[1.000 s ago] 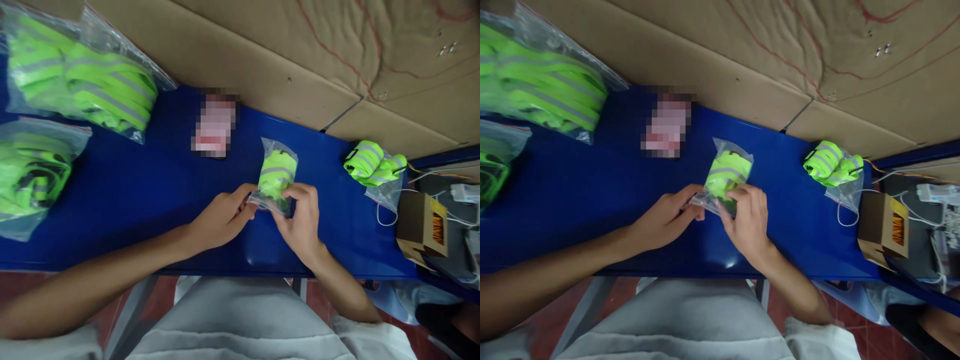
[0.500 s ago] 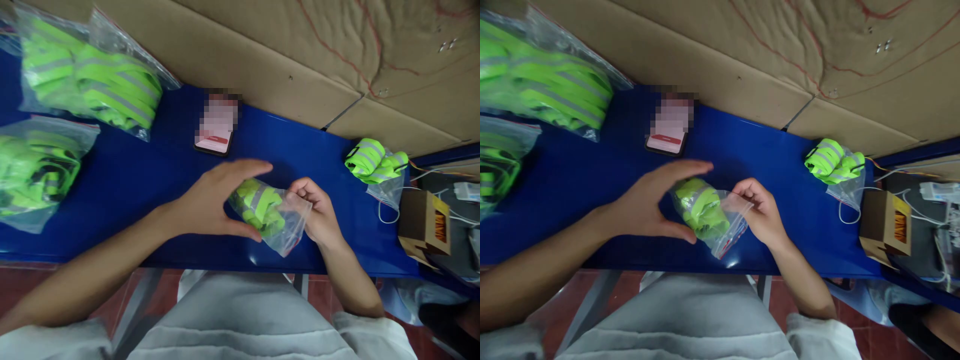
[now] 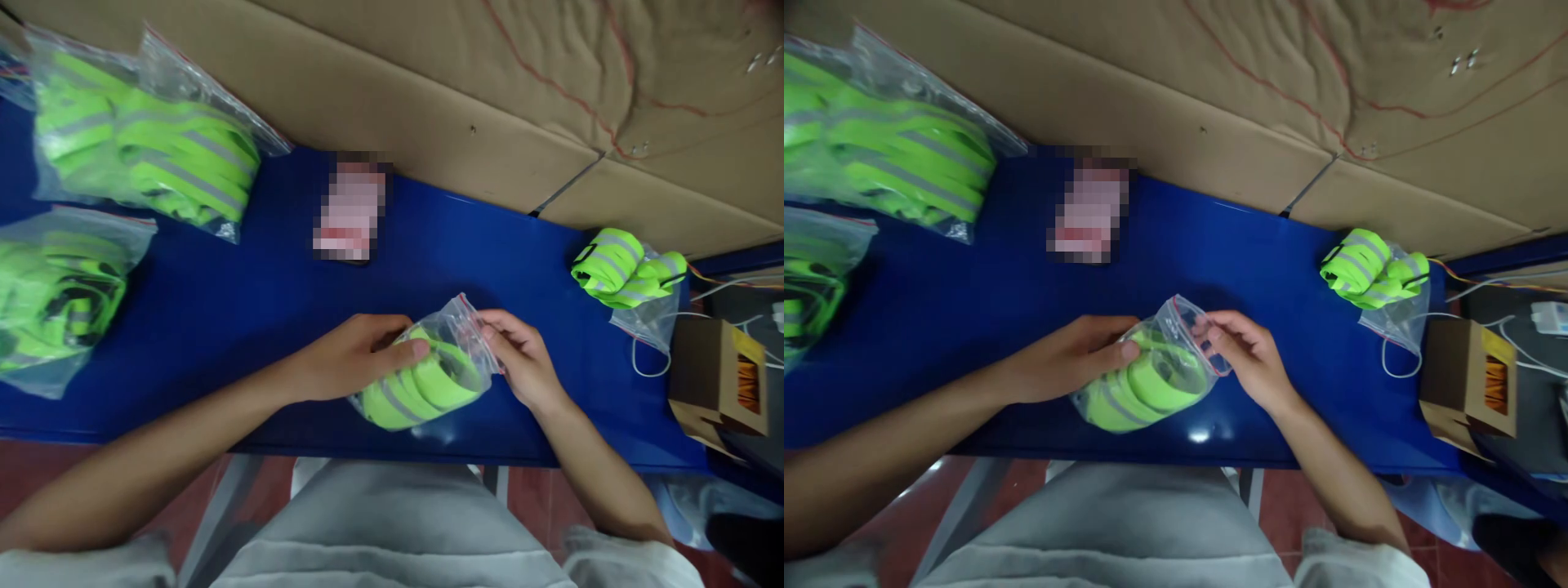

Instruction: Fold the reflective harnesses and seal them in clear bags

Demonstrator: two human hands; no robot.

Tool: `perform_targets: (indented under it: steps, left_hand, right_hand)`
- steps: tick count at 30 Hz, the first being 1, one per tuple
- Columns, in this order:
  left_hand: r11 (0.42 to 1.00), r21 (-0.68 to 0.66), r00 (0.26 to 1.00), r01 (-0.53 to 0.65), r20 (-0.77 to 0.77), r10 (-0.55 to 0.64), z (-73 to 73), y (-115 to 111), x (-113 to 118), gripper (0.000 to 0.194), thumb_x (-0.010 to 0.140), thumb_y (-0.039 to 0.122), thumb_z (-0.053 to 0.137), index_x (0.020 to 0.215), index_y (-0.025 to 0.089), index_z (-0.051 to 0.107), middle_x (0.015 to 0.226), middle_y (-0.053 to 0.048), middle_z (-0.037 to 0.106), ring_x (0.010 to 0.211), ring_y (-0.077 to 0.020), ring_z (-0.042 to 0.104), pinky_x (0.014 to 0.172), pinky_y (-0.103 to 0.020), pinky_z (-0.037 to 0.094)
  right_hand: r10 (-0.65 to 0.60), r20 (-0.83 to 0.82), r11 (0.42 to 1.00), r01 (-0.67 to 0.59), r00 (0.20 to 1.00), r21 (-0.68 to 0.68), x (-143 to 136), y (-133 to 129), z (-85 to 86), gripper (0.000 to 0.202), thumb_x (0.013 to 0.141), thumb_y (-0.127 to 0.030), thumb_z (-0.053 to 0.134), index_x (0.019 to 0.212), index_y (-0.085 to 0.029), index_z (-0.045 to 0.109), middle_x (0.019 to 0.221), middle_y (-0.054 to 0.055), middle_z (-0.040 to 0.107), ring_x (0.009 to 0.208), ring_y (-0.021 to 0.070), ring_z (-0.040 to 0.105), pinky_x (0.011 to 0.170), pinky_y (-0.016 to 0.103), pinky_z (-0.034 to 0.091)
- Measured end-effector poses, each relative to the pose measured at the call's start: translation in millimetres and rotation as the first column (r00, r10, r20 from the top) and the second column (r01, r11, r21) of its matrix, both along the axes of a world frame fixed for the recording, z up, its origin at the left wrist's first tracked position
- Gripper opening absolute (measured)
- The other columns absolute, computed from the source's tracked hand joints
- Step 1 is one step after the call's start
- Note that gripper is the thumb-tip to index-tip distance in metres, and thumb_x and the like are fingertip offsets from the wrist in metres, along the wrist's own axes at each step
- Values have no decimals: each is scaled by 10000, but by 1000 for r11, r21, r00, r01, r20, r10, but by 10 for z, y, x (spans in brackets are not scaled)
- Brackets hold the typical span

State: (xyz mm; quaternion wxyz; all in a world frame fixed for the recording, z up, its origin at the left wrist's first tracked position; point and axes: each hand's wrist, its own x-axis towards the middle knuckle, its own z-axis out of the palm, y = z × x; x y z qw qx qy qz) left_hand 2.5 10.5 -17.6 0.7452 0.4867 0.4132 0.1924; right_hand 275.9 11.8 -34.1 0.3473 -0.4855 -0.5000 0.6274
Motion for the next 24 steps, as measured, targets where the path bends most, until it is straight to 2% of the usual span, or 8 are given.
perform_targets:
  steps: [2, 5, 9, 12, 15, 17, 19, 24]
  left_hand:
    - [995, 86, 997, 54, -52, -49, 48, 13, -23, 555, 882, 661, 722, 1182, 194, 702, 1006, -41, 777, 934, -249, 740, 764, -293, 566]
    - [980, 190, 996, 50, -76, -36, 51, 9, -8, 664, 844, 544, 821, 1404, 261, 605, 1180, -33, 766, 1058, -242, 730, 888, -301, 557]
    - [992, 92, 996, -90, 31, 88, -35, 0, 50, 464, 895, 473, 799, 1260, 219, 667, 1165, -57, 758, 1059, -229, 717, 896, -301, 560]
    - [984, -48, 976, -173, 127, 178, -72, 7, 70, 439, 872, 449, 832, 1201, 205, 676, 1158, -64, 759, 1071, -228, 708, 898, -303, 563]
    - [988, -64, 982, -139, 121, 146, -54, 12, 61, 376, 889, 521, 798, 1030, 186, 703, 964, -24, 742, 915, -176, 688, 806, -254, 541]
    - [992, -17, 988, -127, 86, 128, -33, 7, 50, 407, 929, 569, 733, 878, 170, 673, 802, 11, 666, 760, -123, 624, 697, -208, 492]
    - [985, 57, 986, -162, 54, 159, -22, -3, 42, 408, 959, 552, 702, 839, 164, 658, 738, 30, 617, 683, -93, 570, 625, -182, 450]
    - [934, 269, 966, -234, -43, 255, -36, 2, 51, 299, 1002, 441, 679, 1143, 191, 764, 1033, -19, 788, 903, -135, 718, 787, -187, 547]
  right_hand:
    - [1, 8, 1000, -2, 1000, 3, -31, -66, -30, 267, 978, -468, 721, 1099, -238, 783, 937, 25, 820, 722, 144, 749, 598, 230, 598]
    - [37, -30, 999, -36, 999, 22, -39, -133, -32, 335, 1024, -517, 634, 1173, -255, 781, 944, 28, 811, 703, 134, 730, 617, 237, 604]
    - [136, -59, 987, -131, 989, 91, -33, -142, -6, 647, 939, -722, 631, 1365, -238, 687, 1112, 88, 788, 832, 185, 749, 696, 304, 637]
    - [67, 39, 993, -71, 997, 98, -49, -125, 21, 438, 902, -591, 766, 1105, -206, 719, 862, 22, 752, 692, 139, 691, 609, 245, 590]
    - [21, 71, 996, -27, 997, 87, -59, -128, 47, 304, 910, -446, 802, 819, -194, 657, 693, -23, 669, 579, 92, 606, 541, 196, 511]
    - [32, 86, 994, -40, 996, 103, -54, -138, 58, 279, 904, -400, 815, 796, -194, 661, 717, -14, 682, 596, 86, 604, 553, 194, 497]
    - [33, 102, 993, -44, 994, 112, -43, -139, 61, 252, 912, -384, 810, 805, -199, 677, 723, -14, 682, 607, 85, 608, 561, 194, 493]
    - [-39, 155, 994, 22, 987, 108, -11, -79, 36, 242, 1007, -418, 687, 879, -217, 727, 737, -14, 724, 603, 87, 650, 573, 197, 521]
